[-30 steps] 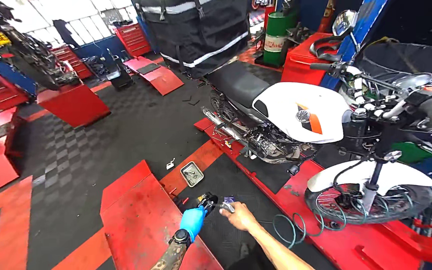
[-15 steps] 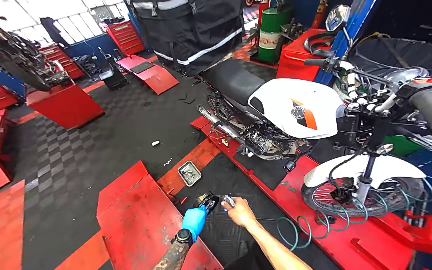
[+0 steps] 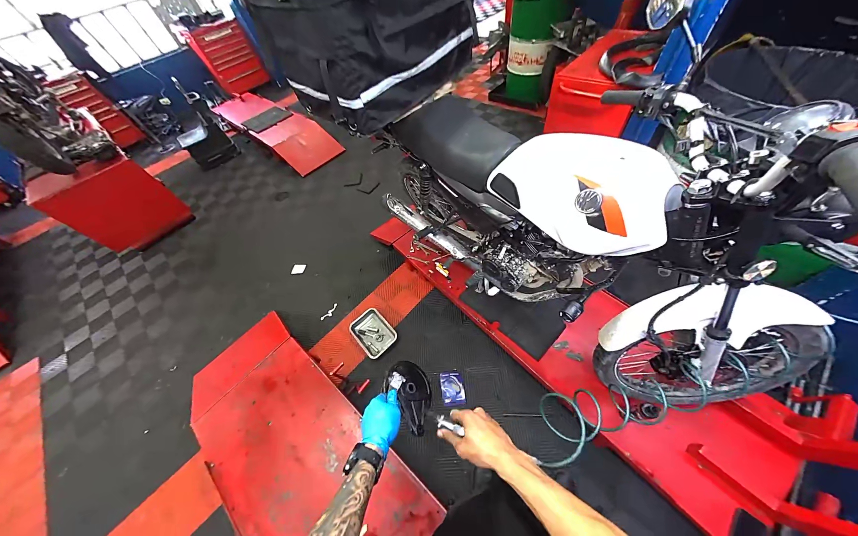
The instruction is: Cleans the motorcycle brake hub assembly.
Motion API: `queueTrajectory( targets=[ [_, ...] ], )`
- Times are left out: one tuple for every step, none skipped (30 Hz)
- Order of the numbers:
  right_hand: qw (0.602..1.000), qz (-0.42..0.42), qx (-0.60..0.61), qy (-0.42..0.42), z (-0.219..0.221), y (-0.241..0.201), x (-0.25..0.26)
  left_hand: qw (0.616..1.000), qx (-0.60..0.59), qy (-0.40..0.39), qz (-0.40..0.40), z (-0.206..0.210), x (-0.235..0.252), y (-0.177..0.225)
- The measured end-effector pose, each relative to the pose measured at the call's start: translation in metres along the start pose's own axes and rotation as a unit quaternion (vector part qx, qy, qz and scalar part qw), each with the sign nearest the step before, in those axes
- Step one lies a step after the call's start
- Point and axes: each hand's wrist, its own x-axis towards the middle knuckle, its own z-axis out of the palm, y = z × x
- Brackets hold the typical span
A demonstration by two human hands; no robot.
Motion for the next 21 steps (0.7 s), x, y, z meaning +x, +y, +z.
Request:
queueTrajectory(
  targets=[
    [1.000, 0.008, 0.005, 0.007, -0.001, 0.004, 0.000, 1.000, -0.008, 0.002, 0.006, 0.001, -0.001, 0.001],
    [1.000, 0.006, 0.007, -0.008, -0.003, 0.007, 0.001, 1.000, -0.016, 0.005, 0.009, 0.001, -0.001, 0.001],
    [1.000, 0.004, -0.003, -0.030, -0.003, 0.009, 0.000, 1.000, -0.022, 0.011, 0.009, 0.002, -0.002, -0.002],
    [0.999, 0.012, -0.013, -0.034, -0.001, 0.011, -0.001, 1.000, -0.022, 0.016, 0.010, 0.002, -0.002, -0.005],
    [0.999, 0.031, -0.015, -0.014, 0.000, 0.012, -0.001, 0.999, -0.023, 0.019, 0.013, 0.002, -0.002, -0.006],
    [0.999, 0.048, -0.005, 0.006, -0.002, 0.015, 0.000, 0.999, -0.025, 0.018, 0.016, 0.003, -0.002, -0.006],
    [0.999, 0.048, 0.006, 0.002, -0.005, 0.017, 0.000, 0.999, -0.031, 0.017, 0.018, 0.004, -0.002, -0.005],
    [0.999, 0.038, 0.003, -0.019, -0.007, 0.018, -0.001, 0.999, -0.037, 0.016, 0.018, 0.004, -0.002, -0.007],
    [0.999, 0.037, -0.010, -0.032, -0.008, 0.019, -0.001, 0.999, -0.039, 0.015, 0.019, 0.005, -0.002, -0.009],
    [0.998, 0.056, -0.018, -0.019, -0.008, 0.020, -0.002, 0.999, -0.041, 0.015, 0.023, 0.006, -0.002, -0.010],
    [0.997, 0.080, -0.009, 0.013, -0.010, 0.023, 0.000, 0.999, -0.043, 0.017, 0.029, 0.008, -0.002, -0.009],
    [0.995, 0.095, 0.008, 0.035, -0.013, 0.027, 0.003, 0.998, -0.050, 0.017, 0.035, 0.009, -0.002, -0.008],
    [0.995, 0.093, 0.022, 0.030, -0.016, 0.030, 0.004, 0.997, -0.058, 0.014, 0.040, 0.011, -0.003, -0.008],
    [0.997, 0.080, 0.023, 0.002, -0.018, 0.031, 0.004, 0.997, -0.062, 0.009, 0.045, 0.011, -0.005, -0.008],
    [0.997, 0.074, 0.018, -0.019, -0.020, 0.032, 0.005, 0.997, -0.062, 0.003, 0.052, 0.012, -0.005, -0.008],
    [0.996, 0.082, 0.017, -0.009, -0.021, 0.034, 0.005, 0.997, -0.056, -0.005, 0.056, 0.013, -0.005, -0.006],
    [0.995, 0.098, 0.029, 0.020, -0.022, 0.036, 0.004, 0.997, -0.049, -0.013, 0.061, 0.015, -0.004, -0.004],
    [0.993, 0.101, 0.050, 0.036, -0.025, 0.036, 0.004, 0.997, -0.043, -0.020, 0.067, 0.017, -0.004, -0.002],
    [0.994, 0.083, 0.061, 0.025, -0.028, 0.034, 0.003, 0.996, -0.028, -0.026, 0.076, 0.017, -0.005, -0.001],
    [0.996, 0.059, 0.061, 0.000, -0.032, 0.029, 0.001, 0.995, 0.008, -0.037, 0.088, 0.016, -0.007, 0.001],
    [0.997, 0.048, 0.062, -0.006, -0.035, 0.024, -0.002, 0.991, 0.066, -0.049, 0.102, 0.013, -0.010, 0.005]
  ],
)
